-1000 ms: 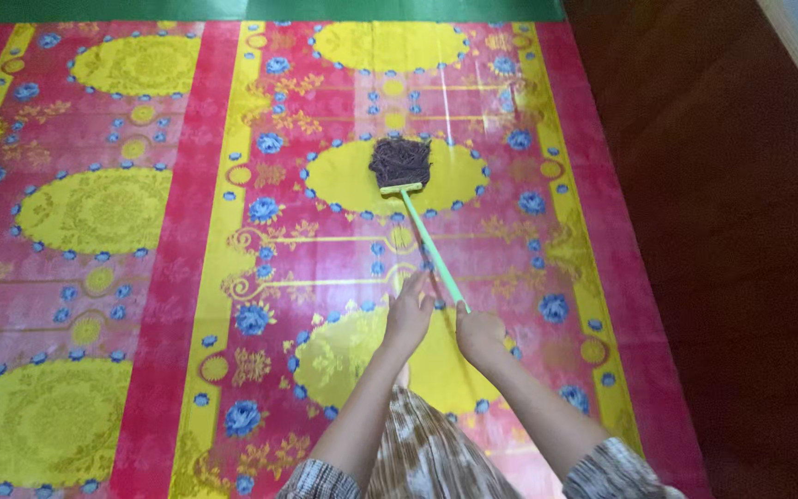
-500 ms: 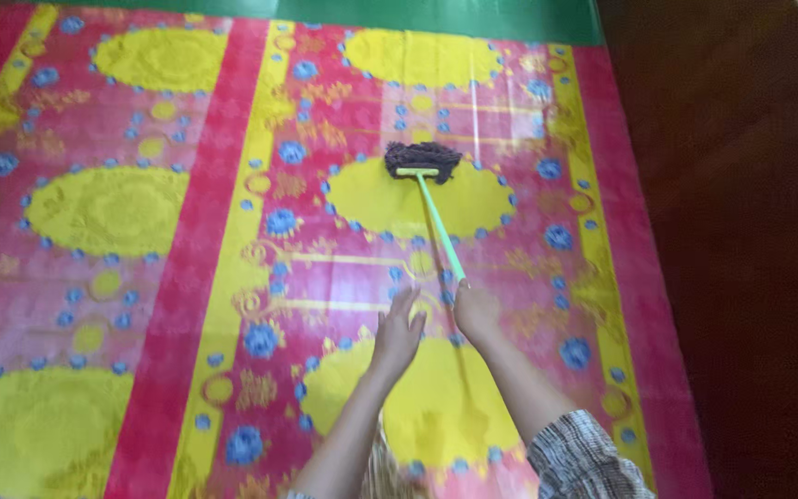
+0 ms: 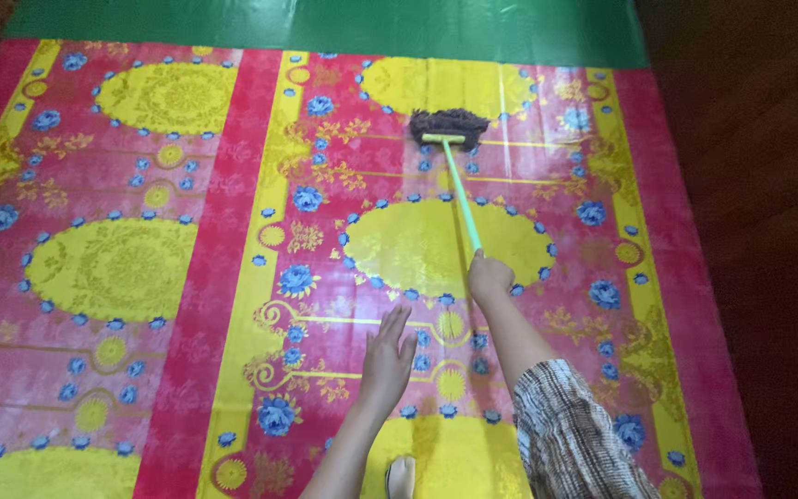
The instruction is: The person mops a colorful patterned floor using a mop with a green handle and a dark head. They move the mop back and forth across the surface, covering different sections of the room.
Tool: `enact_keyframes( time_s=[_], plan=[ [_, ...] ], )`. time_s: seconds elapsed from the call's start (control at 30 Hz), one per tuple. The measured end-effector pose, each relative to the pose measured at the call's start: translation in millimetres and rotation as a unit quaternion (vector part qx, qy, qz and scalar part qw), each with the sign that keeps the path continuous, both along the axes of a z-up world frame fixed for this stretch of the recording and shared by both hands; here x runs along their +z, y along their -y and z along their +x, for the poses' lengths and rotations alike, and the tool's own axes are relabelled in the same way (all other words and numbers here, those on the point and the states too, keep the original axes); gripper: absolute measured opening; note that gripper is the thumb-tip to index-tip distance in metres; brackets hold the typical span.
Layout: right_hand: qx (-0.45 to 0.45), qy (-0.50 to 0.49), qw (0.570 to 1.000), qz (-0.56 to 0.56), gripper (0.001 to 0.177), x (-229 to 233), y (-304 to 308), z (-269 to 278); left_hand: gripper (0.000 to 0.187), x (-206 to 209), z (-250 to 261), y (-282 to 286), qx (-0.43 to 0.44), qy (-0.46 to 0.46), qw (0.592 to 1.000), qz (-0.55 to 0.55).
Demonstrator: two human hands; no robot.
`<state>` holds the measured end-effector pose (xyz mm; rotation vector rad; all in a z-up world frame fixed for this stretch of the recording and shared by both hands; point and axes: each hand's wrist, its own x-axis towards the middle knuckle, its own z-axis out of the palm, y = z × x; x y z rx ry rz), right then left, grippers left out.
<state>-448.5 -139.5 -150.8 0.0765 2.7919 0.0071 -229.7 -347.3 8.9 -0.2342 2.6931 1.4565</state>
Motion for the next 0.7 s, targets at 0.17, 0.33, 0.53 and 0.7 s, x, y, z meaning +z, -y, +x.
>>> enact_keyframes(
  time_s=[0.17,0.33,0.53,0.7],
  plan=[
    [-0.014,-0.027,0.999,-0.017,0.058,-18.6,-7.1,22.0,0.052,2.7,1.9,-0.7,0.001,0.011,1.000,0.011],
    [0.022,-0.029,0.999,-0.022,0.046,-14.6,-19.7,67.7,0.052,3.1,14.3,-4.3,0.007,0.023,1.000,0.018],
    [-0.040,-0.011,0.996,-0.084,0.038,8.1,-32.2,138.6,0.055,9.0,41.7,-15.2,-0.003,-0.024,1.000,0.017],
    [0.009,0.000,0.997,-0.072,0.035,17.5,-61.5,210.0,0.054,16.9,114.2,-28.2,0.004,-0.020,1.000,-0.006]
  ],
)
